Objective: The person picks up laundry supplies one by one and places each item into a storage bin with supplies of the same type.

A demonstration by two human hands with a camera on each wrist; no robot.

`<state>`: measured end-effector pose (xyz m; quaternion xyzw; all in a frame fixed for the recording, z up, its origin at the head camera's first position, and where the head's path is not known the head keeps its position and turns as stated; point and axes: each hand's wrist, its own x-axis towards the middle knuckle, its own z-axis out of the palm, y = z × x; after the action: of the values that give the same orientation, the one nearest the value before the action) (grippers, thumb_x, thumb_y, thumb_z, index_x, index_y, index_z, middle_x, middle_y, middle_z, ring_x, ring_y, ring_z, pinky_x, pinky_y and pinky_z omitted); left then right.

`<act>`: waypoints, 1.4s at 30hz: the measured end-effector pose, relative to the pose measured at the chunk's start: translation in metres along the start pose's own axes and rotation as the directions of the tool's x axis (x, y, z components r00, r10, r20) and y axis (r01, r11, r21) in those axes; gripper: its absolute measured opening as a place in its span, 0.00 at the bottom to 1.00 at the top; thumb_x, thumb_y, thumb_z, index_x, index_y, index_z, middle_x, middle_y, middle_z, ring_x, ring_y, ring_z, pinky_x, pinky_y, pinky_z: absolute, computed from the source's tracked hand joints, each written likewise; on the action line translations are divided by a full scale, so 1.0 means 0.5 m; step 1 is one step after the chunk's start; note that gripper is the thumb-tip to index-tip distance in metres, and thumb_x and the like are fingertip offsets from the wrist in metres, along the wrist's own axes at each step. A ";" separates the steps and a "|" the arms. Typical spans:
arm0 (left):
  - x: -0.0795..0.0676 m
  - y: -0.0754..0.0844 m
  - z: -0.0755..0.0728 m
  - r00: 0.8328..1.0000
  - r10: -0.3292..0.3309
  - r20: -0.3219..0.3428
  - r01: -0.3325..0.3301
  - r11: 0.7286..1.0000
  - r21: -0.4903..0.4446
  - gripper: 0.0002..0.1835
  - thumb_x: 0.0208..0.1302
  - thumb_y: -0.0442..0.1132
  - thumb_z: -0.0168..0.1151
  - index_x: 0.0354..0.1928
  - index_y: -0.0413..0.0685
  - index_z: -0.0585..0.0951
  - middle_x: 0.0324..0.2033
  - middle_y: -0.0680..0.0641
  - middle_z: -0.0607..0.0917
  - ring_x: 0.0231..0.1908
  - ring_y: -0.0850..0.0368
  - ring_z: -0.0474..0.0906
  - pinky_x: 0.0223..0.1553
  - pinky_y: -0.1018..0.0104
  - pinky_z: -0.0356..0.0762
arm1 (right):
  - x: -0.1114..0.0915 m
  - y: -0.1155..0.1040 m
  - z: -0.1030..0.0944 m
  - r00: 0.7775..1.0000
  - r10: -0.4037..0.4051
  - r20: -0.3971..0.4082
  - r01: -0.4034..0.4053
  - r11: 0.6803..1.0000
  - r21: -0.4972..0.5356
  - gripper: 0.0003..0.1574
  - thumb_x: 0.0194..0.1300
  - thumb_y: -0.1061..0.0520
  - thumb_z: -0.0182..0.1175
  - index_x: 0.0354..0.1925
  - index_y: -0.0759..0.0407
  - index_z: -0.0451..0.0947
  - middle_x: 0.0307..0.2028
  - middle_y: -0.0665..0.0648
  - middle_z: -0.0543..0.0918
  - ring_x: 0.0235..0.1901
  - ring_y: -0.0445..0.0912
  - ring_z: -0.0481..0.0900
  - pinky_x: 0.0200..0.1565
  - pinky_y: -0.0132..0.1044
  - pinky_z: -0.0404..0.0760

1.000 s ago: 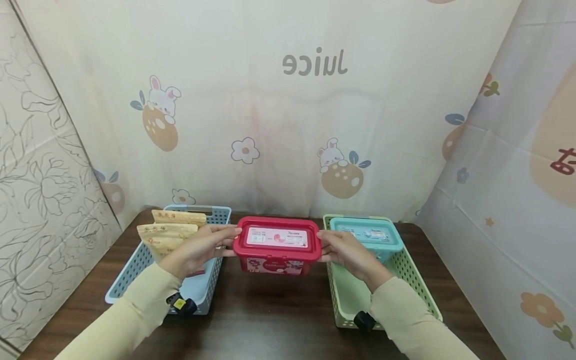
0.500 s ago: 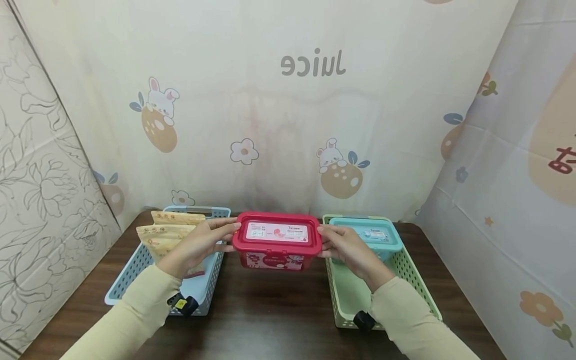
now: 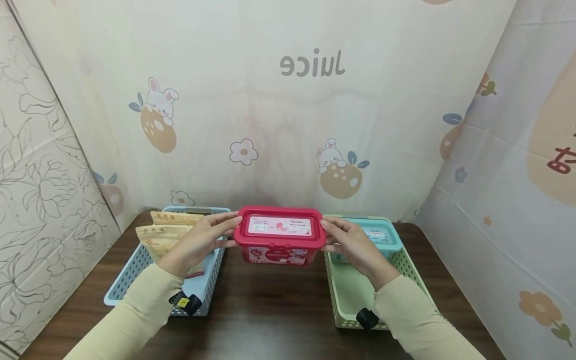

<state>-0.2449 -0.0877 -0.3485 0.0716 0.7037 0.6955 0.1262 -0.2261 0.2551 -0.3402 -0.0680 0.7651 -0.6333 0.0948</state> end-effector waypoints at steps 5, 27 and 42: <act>0.004 -0.003 0.007 1.000 0.019 0.012 -0.018 1.000 -0.023 0.29 0.67 0.51 0.67 0.66 0.47 0.75 0.57 0.43 0.82 0.51 0.48 0.84 0.50 0.54 0.82 | -0.002 0.000 -0.009 1.000 0.000 0.001 0.000 1.000 -0.010 0.40 0.77 0.45 0.54 0.73 0.69 0.59 0.48 0.58 0.82 0.42 0.45 0.82 0.47 0.37 0.84; 0.039 -0.021 0.086 0.989 0.074 0.128 -0.057 0.990 -0.131 0.29 0.69 0.47 0.65 0.67 0.41 0.74 0.58 0.40 0.81 0.51 0.46 0.83 0.50 0.53 0.83 | -0.042 0.022 -0.092 1.000 0.000 -0.013 -0.001 0.998 -0.069 0.40 0.79 0.47 0.51 0.72 0.75 0.56 0.47 0.53 0.83 0.43 0.44 0.82 0.46 0.39 0.85; 0.064 -0.034 0.171 0.985 0.077 0.156 -0.055 0.988 -0.142 0.26 0.68 0.47 0.66 0.65 0.46 0.77 0.56 0.45 0.83 0.51 0.49 0.83 0.50 0.52 0.83 | -0.077 0.050 -0.167 0.993 0.040 -0.115 -0.047 0.997 -0.062 0.38 0.78 0.49 0.52 0.71 0.74 0.56 0.42 0.49 0.85 0.40 0.42 0.84 0.42 0.36 0.85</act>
<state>-0.2505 0.0026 -0.3681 0.1422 0.6391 0.7379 0.1640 -0.2076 0.3484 -0.3477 -0.0183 0.7905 -0.6090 0.0628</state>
